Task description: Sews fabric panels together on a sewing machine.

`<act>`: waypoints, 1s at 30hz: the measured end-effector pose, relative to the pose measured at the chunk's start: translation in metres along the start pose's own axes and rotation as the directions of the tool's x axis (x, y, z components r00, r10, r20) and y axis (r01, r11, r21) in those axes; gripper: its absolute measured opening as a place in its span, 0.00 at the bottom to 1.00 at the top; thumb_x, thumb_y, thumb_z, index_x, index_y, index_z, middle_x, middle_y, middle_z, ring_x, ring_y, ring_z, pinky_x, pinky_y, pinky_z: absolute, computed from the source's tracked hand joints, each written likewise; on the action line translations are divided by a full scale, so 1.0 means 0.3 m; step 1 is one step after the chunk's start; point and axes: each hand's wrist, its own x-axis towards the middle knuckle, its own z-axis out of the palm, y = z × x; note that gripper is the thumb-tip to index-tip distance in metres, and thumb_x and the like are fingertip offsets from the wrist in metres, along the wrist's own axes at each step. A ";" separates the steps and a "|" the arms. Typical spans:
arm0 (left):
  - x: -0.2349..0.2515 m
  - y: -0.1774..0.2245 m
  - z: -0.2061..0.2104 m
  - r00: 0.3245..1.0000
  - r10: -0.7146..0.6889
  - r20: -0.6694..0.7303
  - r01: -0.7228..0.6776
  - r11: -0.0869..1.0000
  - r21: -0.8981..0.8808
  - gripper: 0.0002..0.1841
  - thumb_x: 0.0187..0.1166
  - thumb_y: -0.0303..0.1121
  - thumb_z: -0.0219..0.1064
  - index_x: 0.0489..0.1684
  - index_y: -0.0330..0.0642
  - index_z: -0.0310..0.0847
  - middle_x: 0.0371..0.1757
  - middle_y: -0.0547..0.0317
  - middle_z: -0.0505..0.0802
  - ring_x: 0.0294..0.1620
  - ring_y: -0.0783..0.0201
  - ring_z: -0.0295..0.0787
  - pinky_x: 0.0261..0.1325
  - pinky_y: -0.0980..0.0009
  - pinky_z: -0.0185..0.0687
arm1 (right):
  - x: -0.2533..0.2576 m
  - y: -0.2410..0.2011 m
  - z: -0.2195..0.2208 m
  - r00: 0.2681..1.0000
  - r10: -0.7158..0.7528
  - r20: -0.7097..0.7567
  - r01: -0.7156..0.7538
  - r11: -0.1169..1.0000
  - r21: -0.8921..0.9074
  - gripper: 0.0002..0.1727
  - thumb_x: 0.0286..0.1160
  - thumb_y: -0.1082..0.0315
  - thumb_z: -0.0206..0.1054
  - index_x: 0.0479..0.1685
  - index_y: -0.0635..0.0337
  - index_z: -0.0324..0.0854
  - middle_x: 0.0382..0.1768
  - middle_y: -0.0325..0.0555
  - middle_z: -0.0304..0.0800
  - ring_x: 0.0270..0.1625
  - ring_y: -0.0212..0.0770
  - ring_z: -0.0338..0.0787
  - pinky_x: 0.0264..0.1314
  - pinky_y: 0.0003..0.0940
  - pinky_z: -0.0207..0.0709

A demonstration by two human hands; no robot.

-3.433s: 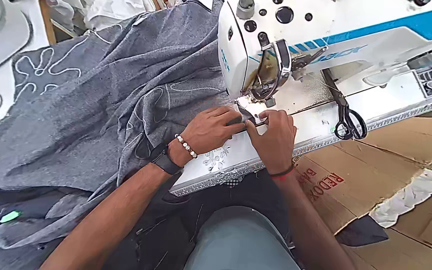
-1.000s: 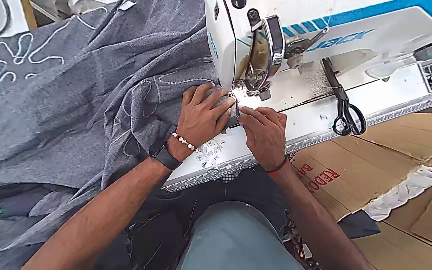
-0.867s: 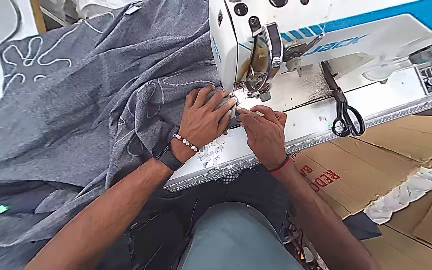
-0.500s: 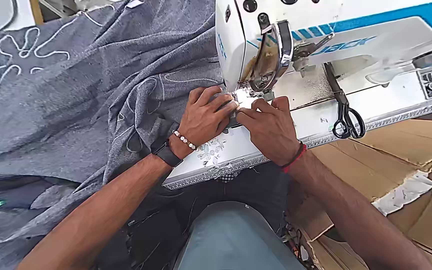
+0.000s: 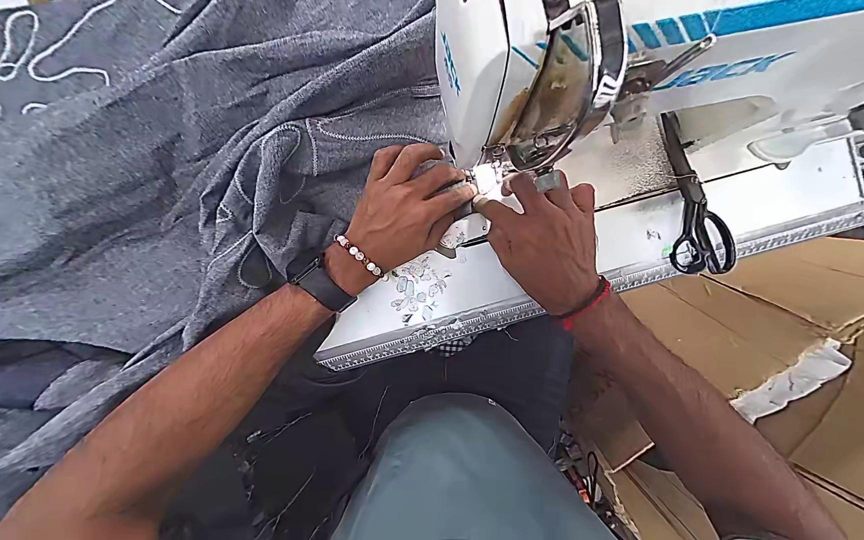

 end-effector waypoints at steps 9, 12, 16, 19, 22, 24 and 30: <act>0.016 -0.033 -0.002 0.999 0.024 -0.027 -0.024 1.000 0.003 0.16 0.85 0.38 0.59 0.61 0.57 0.91 0.63 0.62 0.94 0.75 0.48 0.78 0.78 0.47 0.60 | 0.047 -0.017 -0.023 0.995 -0.021 0.094 0.030 0.995 -0.094 0.20 0.84 0.68 0.57 0.67 0.38 0.88 0.47 0.49 0.89 0.53 0.56 0.85 0.47 0.54 0.68; 0.028 -0.047 0.000 0.999 0.028 -0.045 -0.027 0.999 0.018 0.15 0.85 0.38 0.60 0.59 0.57 0.91 0.60 0.62 0.94 0.75 0.49 0.78 0.78 0.48 0.60 | 0.045 -0.048 -0.035 0.992 0.000 0.123 0.018 0.989 -0.147 0.22 0.85 0.72 0.56 0.69 0.41 0.86 0.47 0.49 0.90 0.55 0.57 0.85 0.49 0.54 0.68; 0.041 -0.066 -0.002 0.999 0.013 -0.032 -0.012 0.999 0.032 0.13 0.85 0.37 0.60 0.56 0.56 0.92 0.60 0.59 0.94 0.75 0.47 0.78 0.78 0.47 0.60 | -0.001 0.075 -0.151 0.991 0.084 0.107 -0.088 0.995 0.039 0.13 0.83 0.64 0.62 0.55 0.56 0.90 0.45 0.58 0.90 0.48 0.63 0.89 0.44 0.64 0.75; 0.053 -0.086 0.003 0.999 0.003 -0.040 -0.001 0.999 0.034 0.12 0.84 0.37 0.60 0.50 0.54 0.92 0.60 0.59 0.94 0.74 0.46 0.79 0.77 0.46 0.61 | -0.045 0.360 -0.259 0.867 0.498 -0.030 -0.498 0.867 -0.005 0.22 0.88 0.58 0.51 0.65 0.59 0.86 0.62 0.63 0.89 0.65 0.63 0.89 0.64 0.66 0.78; 0.069 -0.113 0.005 0.999 0.013 -0.051 -0.011 0.999 0.041 0.11 0.84 0.37 0.60 0.49 0.53 0.91 0.59 0.60 0.94 0.74 0.47 0.78 0.76 0.47 0.61 | -0.119 0.560 -0.201 0.753 0.655 -0.054 -0.657 0.746 -0.109 0.23 0.87 0.57 0.49 0.62 0.55 0.87 0.64 0.66 0.88 0.68 0.72 0.85 0.64 0.78 0.70; 0.072 -0.118 0.007 0.998 0.029 -0.061 -0.028 0.999 0.024 0.11 0.84 0.37 0.61 0.49 0.54 0.92 0.60 0.60 0.94 0.74 0.46 0.79 0.76 0.46 0.62 | -0.130 0.573 -0.143 0.757 0.651 -0.061 -0.651 0.743 -0.157 0.22 0.83 0.57 0.51 0.58 0.54 0.90 0.60 0.63 0.91 0.62 0.72 0.88 0.55 0.77 0.73; 0.043 -0.098 -0.001 0.995 0.089 -0.040 -0.090 0.996 -0.017 0.13 0.85 0.38 0.60 0.56 0.59 0.93 0.59 0.59 0.94 0.74 0.47 0.78 0.77 0.47 0.61 | -0.211 0.547 -0.098 0.801 0.590 -0.096 -0.597 0.798 -0.081 0.21 0.85 0.62 0.52 0.68 0.52 0.84 0.69 0.56 0.87 0.64 0.67 0.89 0.52 0.72 0.78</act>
